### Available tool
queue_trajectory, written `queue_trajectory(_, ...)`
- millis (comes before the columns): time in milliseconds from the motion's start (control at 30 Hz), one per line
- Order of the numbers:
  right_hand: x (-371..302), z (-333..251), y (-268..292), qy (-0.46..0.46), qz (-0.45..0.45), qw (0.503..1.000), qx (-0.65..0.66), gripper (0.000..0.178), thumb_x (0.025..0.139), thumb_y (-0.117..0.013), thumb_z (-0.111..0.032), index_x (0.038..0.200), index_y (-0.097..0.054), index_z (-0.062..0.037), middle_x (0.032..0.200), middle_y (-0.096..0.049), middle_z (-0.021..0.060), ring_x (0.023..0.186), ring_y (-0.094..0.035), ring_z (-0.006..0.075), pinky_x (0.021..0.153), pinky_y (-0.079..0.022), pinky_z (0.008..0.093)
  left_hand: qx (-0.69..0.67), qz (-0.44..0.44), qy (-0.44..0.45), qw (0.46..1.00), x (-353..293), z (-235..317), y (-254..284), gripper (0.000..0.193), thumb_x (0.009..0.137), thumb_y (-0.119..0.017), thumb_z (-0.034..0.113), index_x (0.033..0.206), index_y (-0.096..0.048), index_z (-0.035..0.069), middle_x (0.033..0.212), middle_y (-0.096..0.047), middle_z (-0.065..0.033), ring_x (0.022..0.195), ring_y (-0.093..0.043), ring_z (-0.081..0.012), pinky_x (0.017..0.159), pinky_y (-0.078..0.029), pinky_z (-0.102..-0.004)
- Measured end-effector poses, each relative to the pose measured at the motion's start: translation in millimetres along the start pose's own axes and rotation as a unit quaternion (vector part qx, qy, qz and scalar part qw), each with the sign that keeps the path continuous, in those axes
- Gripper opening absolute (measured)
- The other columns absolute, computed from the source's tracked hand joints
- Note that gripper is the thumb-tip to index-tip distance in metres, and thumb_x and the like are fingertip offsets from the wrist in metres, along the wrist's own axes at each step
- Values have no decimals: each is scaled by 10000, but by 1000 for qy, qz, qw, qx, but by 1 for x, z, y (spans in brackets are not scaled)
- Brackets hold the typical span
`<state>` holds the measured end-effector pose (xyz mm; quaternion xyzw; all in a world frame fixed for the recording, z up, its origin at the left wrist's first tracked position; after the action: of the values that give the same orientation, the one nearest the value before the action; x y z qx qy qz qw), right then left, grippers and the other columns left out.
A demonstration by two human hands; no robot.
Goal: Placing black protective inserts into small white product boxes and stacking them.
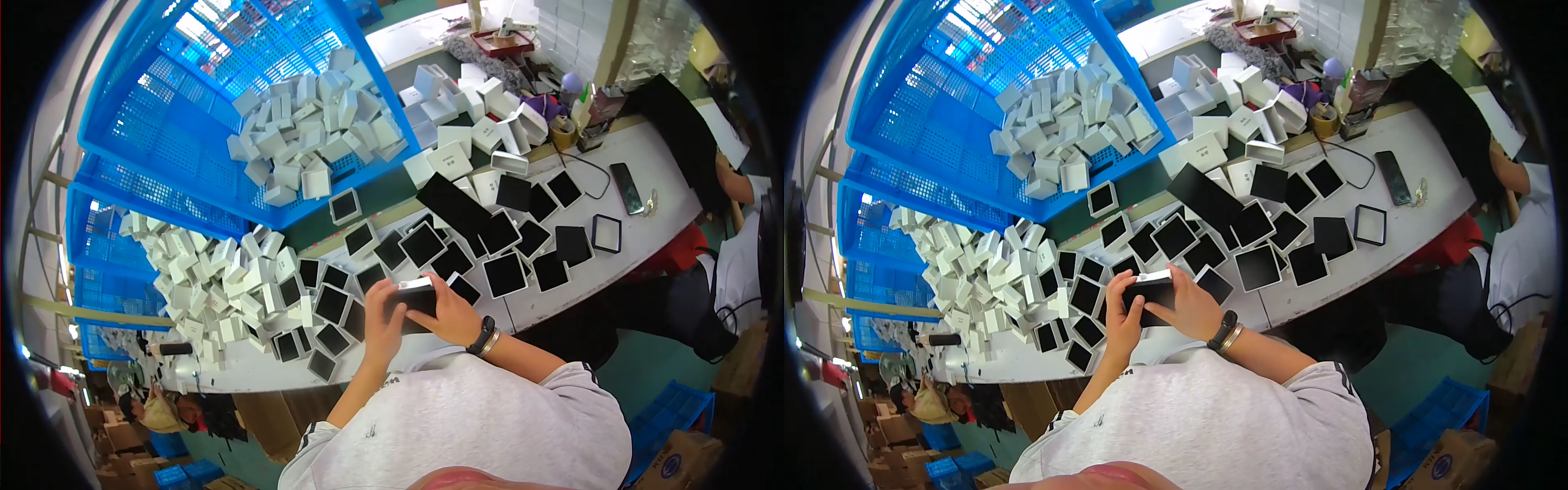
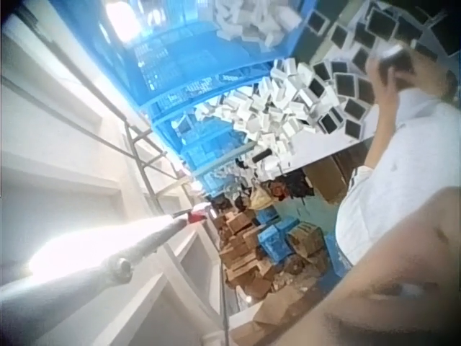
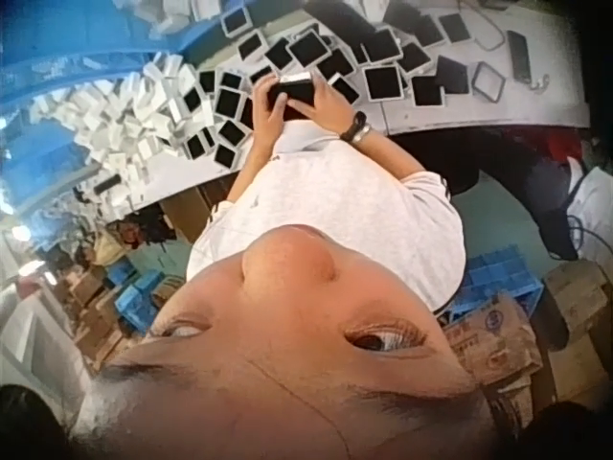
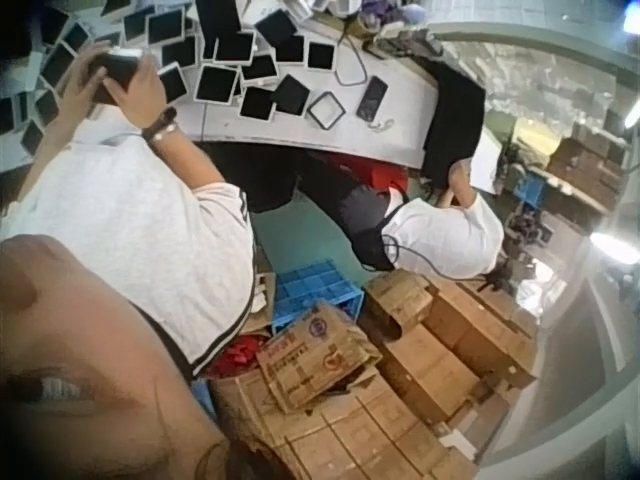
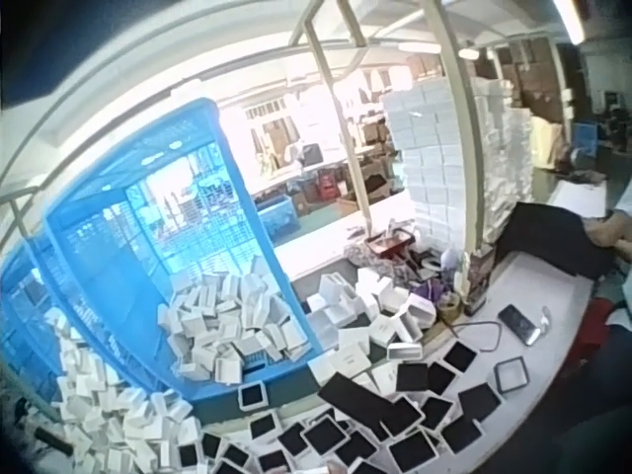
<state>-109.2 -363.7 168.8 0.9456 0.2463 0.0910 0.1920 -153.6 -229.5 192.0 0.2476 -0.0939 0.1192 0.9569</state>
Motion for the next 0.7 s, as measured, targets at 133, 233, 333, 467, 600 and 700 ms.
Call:
queue_trajectory(133,-7,-27,60,79,98,990,57,785,771,-710,-371,1344,-326,5,1275,-434,188,1105,-511,303,906,-442,380,-97,19,33,995,5,1,-18,332,838,-564,26,1160,-480,23,1191,-463,-128,1159,-442,-244,1015,-318,-335)
queue_trajectory(233,-43,-89,161,275,200,897,282,529,782,-702,-283,1190,-483,-29,1173,-501,137,1018,-521,215,864,-438,331,-153,19,56,987,3,-5,-17,266,869,-560,47,1127,-500,33,1169,-480,-107,1144,-441,-218,1018,-301,-324)
queue_trajectory(333,-146,-191,233,642,347,618,293,376,786,-710,-322,1093,-572,-155,1118,-498,-24,952,-473,133,751,-413,282,-236,12,135,962,-2,-35,-21,221,865,-575,55,1080,-526,42,1140,-504,-81,1134,-438,-194,1012,-293,-303)
queue_trajectory(467,-183,-248,243,681,384,611,122,365,924,-524,-173,1287,-486,-168,1332,-441,9,1112,-458,162,883,-424,301,-252,7,170,953,3,-33,-28,190,874,-564,75,1060,-529,58,1160,-514,-88,1149,-435,-193,1022,-273,-302)
queue_trajectory(600,-178,-245,246,703,395,574,146,323,908,-527,-127,1229,-527,-91,1307,-469,-6,1110,-461,158,865,-423,266,-234,6,138,962,10,-22,-29,181,877,-562,77,1053,-525,61,1170,-515,-92,1149,-439,-192,1018,-281,-302)
queue_trajectory(700,-168,-238,251,711,378,560,194,342,904,-535,-126,1242,-515,-81,1306,-471,-11,1112,-461,157,860,-424,264,-227,25,132,965,15,-15,-23,176,881,-559,77,1051,-518,60,1176,-513,-94,1147,-442,-195,1020,-286,-305)
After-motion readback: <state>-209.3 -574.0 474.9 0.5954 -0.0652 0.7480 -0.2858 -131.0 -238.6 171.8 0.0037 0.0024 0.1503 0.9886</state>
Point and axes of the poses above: each hand's wrist, its own x-axis towards the middle knuckle, its own y-axis out of the back of the hand, z = x × y, the point moved 9 cm from there along x, towards the middle knuckle
